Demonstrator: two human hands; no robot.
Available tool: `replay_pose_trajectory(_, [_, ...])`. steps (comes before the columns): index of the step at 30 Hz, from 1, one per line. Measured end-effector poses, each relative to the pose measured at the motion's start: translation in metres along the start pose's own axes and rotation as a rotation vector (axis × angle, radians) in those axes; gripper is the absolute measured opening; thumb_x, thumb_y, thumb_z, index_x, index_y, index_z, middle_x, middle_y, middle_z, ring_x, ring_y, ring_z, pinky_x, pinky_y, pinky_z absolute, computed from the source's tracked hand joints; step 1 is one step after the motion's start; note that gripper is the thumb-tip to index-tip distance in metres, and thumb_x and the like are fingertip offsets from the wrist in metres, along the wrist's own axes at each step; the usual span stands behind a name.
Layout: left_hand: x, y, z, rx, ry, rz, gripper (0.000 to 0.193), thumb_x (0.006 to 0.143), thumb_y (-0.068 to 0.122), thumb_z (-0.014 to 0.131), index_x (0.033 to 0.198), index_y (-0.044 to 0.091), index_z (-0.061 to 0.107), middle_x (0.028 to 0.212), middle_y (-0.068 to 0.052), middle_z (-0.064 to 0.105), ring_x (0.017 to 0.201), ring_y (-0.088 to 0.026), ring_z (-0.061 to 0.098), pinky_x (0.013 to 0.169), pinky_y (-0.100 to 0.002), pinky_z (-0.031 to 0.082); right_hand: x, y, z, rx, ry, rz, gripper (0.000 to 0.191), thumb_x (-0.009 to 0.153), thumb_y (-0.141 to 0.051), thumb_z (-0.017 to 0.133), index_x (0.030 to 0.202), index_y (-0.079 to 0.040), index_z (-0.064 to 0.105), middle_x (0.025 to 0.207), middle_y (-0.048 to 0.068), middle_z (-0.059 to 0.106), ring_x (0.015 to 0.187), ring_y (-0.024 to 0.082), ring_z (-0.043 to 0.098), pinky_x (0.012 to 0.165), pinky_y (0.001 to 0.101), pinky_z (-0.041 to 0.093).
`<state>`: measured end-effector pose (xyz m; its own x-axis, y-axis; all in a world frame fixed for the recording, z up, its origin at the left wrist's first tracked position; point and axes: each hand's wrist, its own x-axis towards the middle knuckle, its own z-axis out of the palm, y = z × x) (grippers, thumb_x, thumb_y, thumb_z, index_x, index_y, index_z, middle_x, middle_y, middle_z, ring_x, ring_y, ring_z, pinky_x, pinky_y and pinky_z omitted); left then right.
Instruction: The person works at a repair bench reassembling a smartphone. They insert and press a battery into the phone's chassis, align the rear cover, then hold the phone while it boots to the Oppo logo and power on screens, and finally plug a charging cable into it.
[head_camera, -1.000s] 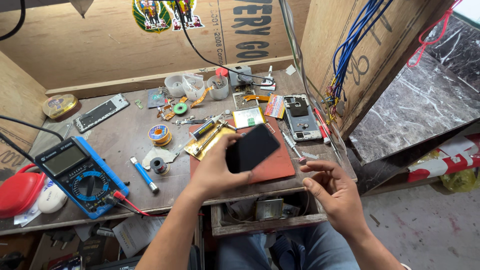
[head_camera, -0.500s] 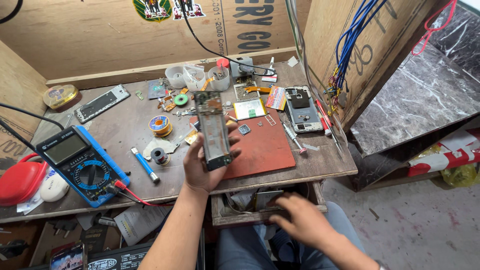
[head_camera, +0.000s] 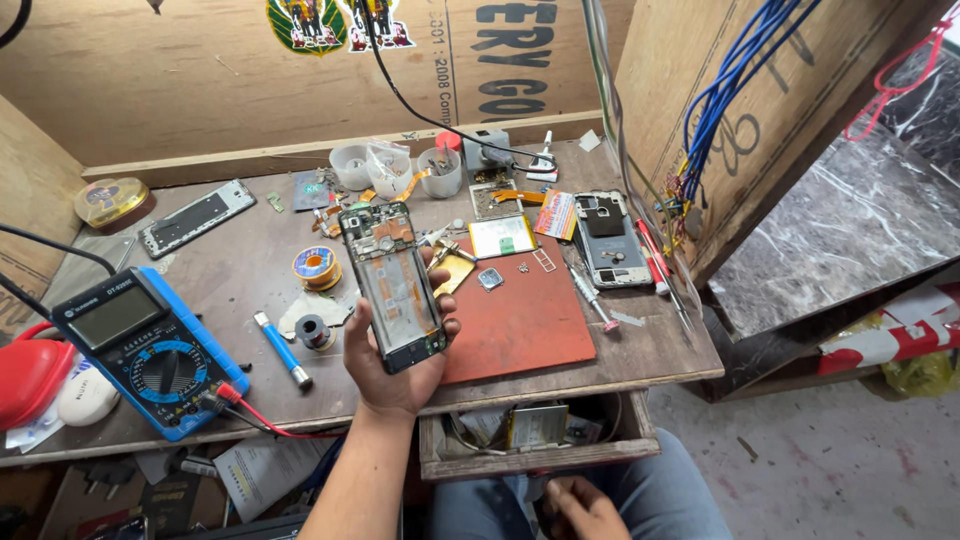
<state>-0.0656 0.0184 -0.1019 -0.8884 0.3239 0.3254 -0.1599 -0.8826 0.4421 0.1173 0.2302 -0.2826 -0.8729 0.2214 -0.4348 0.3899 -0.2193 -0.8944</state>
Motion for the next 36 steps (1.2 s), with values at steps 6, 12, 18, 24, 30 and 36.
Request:
replay_pose_trajectory(6, [-0.006, 0.007, -0.009, -0.187, -0.018, 0.086, 0.095, 0.092, 0.054, 0.072, 0.160, -0.003, 0.037, 0.130, -0.016, 0.059, 0.106, -0.024, 0.060, 0.087, -0.035, 0.054, 0.016, -0.020, 0.011, 0.072, 0.048, 0.049, 0.029, 0.088, -0.023, 0.073, 0.105, -0.001, 0.080, 0.088, 0.004, 0.082, 0.065, 0.015, 0.061, 0.062, 0.0314, 0.055])
replay_pose_trajectory(12, [-0.007, 0.004, -0.014, -0.195, 0.007, 0.056, 0.094, 0.093, 0.052, 0.071, 0.159, -0.005, 0.037, 0.130, -0.016, 0.058, 0.104, -0.026, 0.059, 0.087, -0.035, 0.054, 0.029, -0.059, 0.031, 0.071, 0.080, -0.215, 0.027, 0.096, -0.023, 0.070, 0.100, 0.003, 0.076, 0.084, 0.006, 0.074, 0.072, 0.014, 0.062, 0.068, 0.0291, 0.051])
replay_pose_trajectory(18, [-0.002, 0.002, -0.004, -0.053, -0.089, -0.103, 0.091, 0.093, 0.052, 0.068, 0.156, -0.007, 0.038, 0.128, -0.020, 0.059, 0.107, -0.028, 0.061, 0.092, -0.040, 0.053, 0.063, -0.091, 0.045, 0.109, 0.068, -0.237, 0.023, 0.093, -0.018, 0.063, 0.100, 0.002, 0.071, 0.085, 0.010, 0.074, 0.076, 0.020, 0.069, 0.069, 0.0355, 0.055])
replay_pose_trajectory(24, [0.000, -0.002, 0.002, 0.062, -0.142, -0.192, 0.071, 0.105, 0.048, 0.050, 0.150, -0.006, 0.040, 0.140, -0.026, 0.056, 0.122, -0.033, 0.060, 0.106, -0.051, 0.049, 0.070, -0.097, 0.021, -0.289, -0.087, -0.184, 0.020, 0.092, -0.017, 0.066, 0.102, -0.001, 0.073, 0.085, 0.008, 0.074, 0.077, 0.018, 0.065, 0.068, 0.0336, 0.053])
replay_pose_trajectory(30, [0.007, -0.002, 0.004, 0.026, 0.069, -0.200, 0.068, 0.105, 0.045, 0.030, 0.153, -0.002, 0.039, 0.153, -0.024, 0.049, 0.137, -0.035, 0.053, 0.111, -0.054, 0.043, 0.000, -0.141, 0.006, -0.542, -0.668, 0.080, 0.026, 0.091, -0.030, 0.076, 0.106, -0.009, 0.070, 0.091, 0.000, 0.068, 0.086, 0.011, 0.063, 0.080, 0.0267, 0.053])
replay_pose_trajectory(36, [0.005, -0.003, 0.008, 0.031, 0.071, -0.208, 0.069, 0.103, 0.047, 0.035, 0.154, 0.000, 0.037, 0.152, -0.022, 0.050, 0.137, -0.036, 0.052, 0.110, -0.057, 0.044, 0.019, -0.258, 0.031, -0.572, -0.681, -0.771, 0.028, 0.095, -0.027, 0.075, 0.109, -0.003, 0.071, 0.108, 0.000, 0.069, 0.104, 0.013, 0.067, 0.092, 0.0291, 0.055])
